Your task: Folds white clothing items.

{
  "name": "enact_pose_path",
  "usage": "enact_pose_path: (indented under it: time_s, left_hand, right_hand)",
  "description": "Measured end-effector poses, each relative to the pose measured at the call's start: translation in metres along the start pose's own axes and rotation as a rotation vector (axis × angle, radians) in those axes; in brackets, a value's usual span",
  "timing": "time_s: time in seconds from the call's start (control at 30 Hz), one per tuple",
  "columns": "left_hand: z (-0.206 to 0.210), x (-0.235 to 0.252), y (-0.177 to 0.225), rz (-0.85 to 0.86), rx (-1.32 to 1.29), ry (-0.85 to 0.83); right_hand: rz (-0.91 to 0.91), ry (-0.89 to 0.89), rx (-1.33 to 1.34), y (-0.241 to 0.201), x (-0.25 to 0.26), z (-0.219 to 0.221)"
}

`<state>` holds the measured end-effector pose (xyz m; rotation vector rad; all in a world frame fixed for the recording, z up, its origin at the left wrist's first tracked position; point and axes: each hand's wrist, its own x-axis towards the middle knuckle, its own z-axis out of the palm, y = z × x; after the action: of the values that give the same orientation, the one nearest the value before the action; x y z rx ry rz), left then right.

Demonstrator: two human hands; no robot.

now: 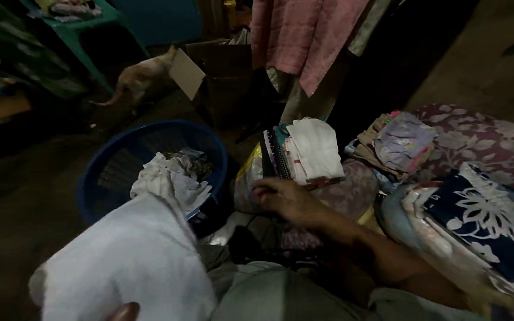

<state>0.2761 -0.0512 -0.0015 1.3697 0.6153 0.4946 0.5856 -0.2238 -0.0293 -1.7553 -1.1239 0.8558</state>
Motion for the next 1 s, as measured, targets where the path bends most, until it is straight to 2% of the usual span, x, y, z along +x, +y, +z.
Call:
enact_pose_path:
  time_s: [0.03, 0.1, 0.17, 0.23, 0.3, 0.4, 0.53, 0.67, 0.77, 0.8, 0.87, 0.93, 1.0]
  left_hand:
    - [0.012, 0.001, 0.002, -0.017, 0.013, -0.084]
    - [0.031, 0.003, 0.003, -0.052, 0.041, -0.193]
    - [0.040, 0.006, 0.000, -0.070, 0.064, -0.243]
    - [0.041, 0.010, -0.004, -0.050, 0.102, -0.251]
    - [0.039, 0.013, -0.009, -0.002, 0.090, -0.255]
    - [0.028, 0.026, -0.019, 0.080, 0.086, -0.485]
    - [0.003, 0.033, -0.037, -0.071, 0.135, -0.486]
    - [-0.031, 0.036, -0.051, -0.161, 0.214, -0.326]
    - [-0.048, 0.033, -0.053, -0.183, 0.202, -0.223]
    - [-0.053, 0.031, -0.053, -0.177, 0.193, -0.207]
    - [-0.061, 0.027, -0.052, -0.158, 0.159, -0.197]
    - [-0.065, 0.024, -0.052, -0.143, 0.140, -0.191]
    - [-0.068, 0.022, -0.051, -0.138, 0.149, -0.181]
  right_hand:
    - [0.029, -0.159, 0.138, -0.008, 0.003, 0.019]
    - [0.049, -0.362, 0.388, -0.022, 0.004, 0.050]
    - [0.142, -0.383, 0.640, -0.038, 0.000, 0.063]
    - [0.186, -0.225, 0.792, -0.049, -0.001, 0.069]
    - [0.124, -0.069, 0.772, -0.051, -0.001, 0.062]
    - [0.072, 0.141, 0.563, -0.052, -0.010, 0.028]
    - [0.091, 0.566, 0.247, -0.042, -0.042, -0.059]
    - [-0.032, 1.083, 0.166, -0.026, -0.067, -0.156]
    - [-0.068, 1.293, 0.136, 0.011, -0.086, -0.230]
    - [-0.023, 1.360, 0.119, 0.029, -0.091, -0.250]
    - [0.206, 1.512, 0.021, 0.072, -0.102, -0.276]
    - [0.491, 1.487, -0.177, 0.111, -0.115, -0.283]
    - [0.684, 1.409, -0.397, 0.144, -0.120, -0.276]
